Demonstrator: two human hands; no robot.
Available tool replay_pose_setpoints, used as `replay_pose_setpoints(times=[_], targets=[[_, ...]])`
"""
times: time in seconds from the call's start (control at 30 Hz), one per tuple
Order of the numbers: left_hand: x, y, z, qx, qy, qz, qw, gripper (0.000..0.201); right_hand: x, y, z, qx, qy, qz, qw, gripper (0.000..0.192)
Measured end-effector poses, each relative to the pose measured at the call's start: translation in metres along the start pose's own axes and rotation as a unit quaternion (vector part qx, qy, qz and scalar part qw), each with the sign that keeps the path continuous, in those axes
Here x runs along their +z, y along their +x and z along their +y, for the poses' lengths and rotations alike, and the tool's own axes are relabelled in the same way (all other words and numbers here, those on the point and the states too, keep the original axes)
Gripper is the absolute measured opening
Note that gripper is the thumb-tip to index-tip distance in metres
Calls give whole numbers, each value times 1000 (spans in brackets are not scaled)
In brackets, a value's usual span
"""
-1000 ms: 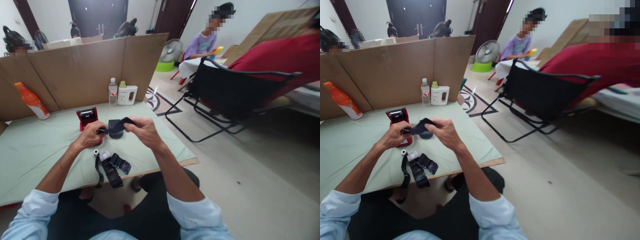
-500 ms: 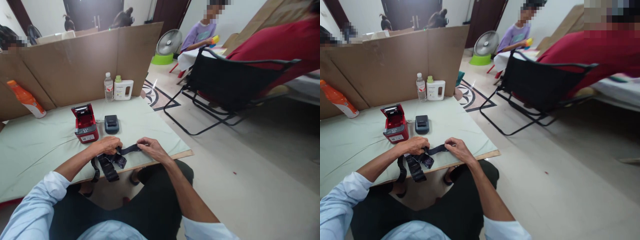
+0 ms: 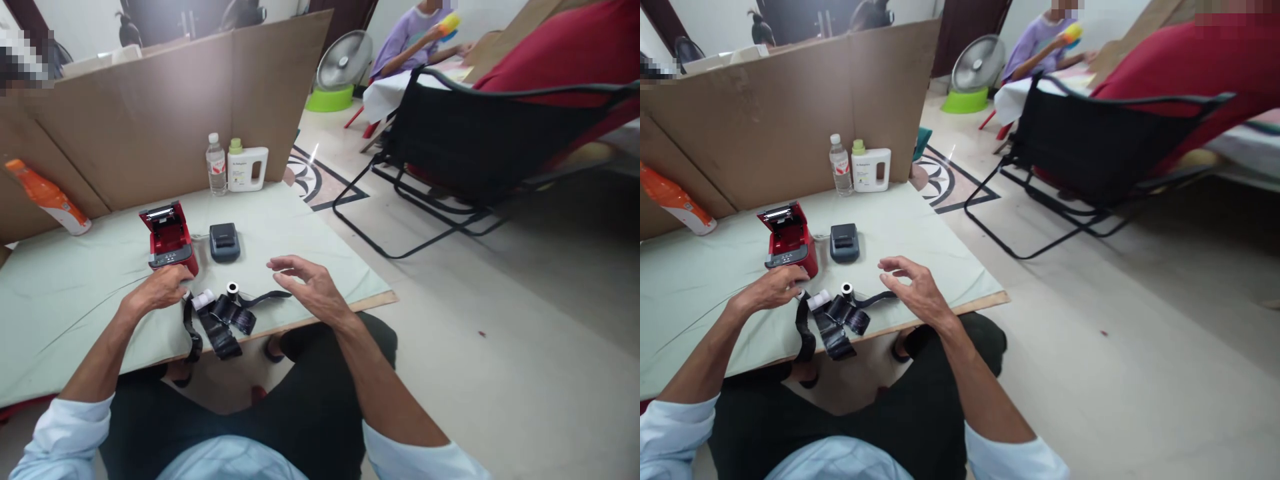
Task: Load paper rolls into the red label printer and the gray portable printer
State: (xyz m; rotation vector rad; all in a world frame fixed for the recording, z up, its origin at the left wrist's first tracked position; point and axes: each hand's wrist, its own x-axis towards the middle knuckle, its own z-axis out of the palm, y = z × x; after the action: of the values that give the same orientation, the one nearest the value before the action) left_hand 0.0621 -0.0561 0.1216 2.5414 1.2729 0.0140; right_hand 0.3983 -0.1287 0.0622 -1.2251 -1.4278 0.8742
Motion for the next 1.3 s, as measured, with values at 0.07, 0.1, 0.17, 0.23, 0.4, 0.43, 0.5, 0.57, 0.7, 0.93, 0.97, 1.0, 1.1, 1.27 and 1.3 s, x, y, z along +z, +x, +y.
replay_pose_setpoints(times=[0.07,0.1,0.17,0.23,0.4,0.43,0.5,0.57,0.7,0.93,0.97,1.0,1.1,1.27,1.3], targets=[[6,-8,-2,-6,-1,-24,1000,34,10,0,-10,-15,-4,-20,1000,26],[9,-11,-3,-5,-2,-32,999,36,16,1,-14,-22,-7,-33,999,25],[14,-15,-4,0,-7,-27,1000,38,28,3,-19,-39,-13,-58,997,23],[18,-18,-6,12,-15,-21,1000,40,40,5,-21,-59,-20,-82,995,21],[25,-30,-11,36,-28,-7,999,47,65,12,-21,-108,-37,-123,986,17],[27,-32,-12,36,-27,4,999,47,68,14,-21,-114,-40,-127,984,16],[30,-37,-12,33,-22,29,999,45,75,16,-22,-122,-45,-136,982,15],[33,-40,-12,33,-21,55,998,38,80,18,-24,-123,-48,-148,980,15],[34,-46,-10,53,-25,99,993,26,94,19,-29,-115,-43,-179,976,16],[7,-58,-10,49,-93,224,969,29,131,21,-18,21,67,-235,969,68],[1,-58,-11,43,-107,246,963,28,137,22,-16,48,107,-247,962,75],[-3,-57,-12,36,-118,267,956,27,143,24,-14,70,151,-256,952,79],[-12,-46,-23,4,-143,318,937,26,163,30,-13,110,265,-253,924,84],[-7,-14,-56,-42,-176,350,919,33,189,50,-18,99,340,-187,916,80],[-5,-7,-63,-47,-180,354,917,33,192,54,-19,91,338,-181,919,75]])
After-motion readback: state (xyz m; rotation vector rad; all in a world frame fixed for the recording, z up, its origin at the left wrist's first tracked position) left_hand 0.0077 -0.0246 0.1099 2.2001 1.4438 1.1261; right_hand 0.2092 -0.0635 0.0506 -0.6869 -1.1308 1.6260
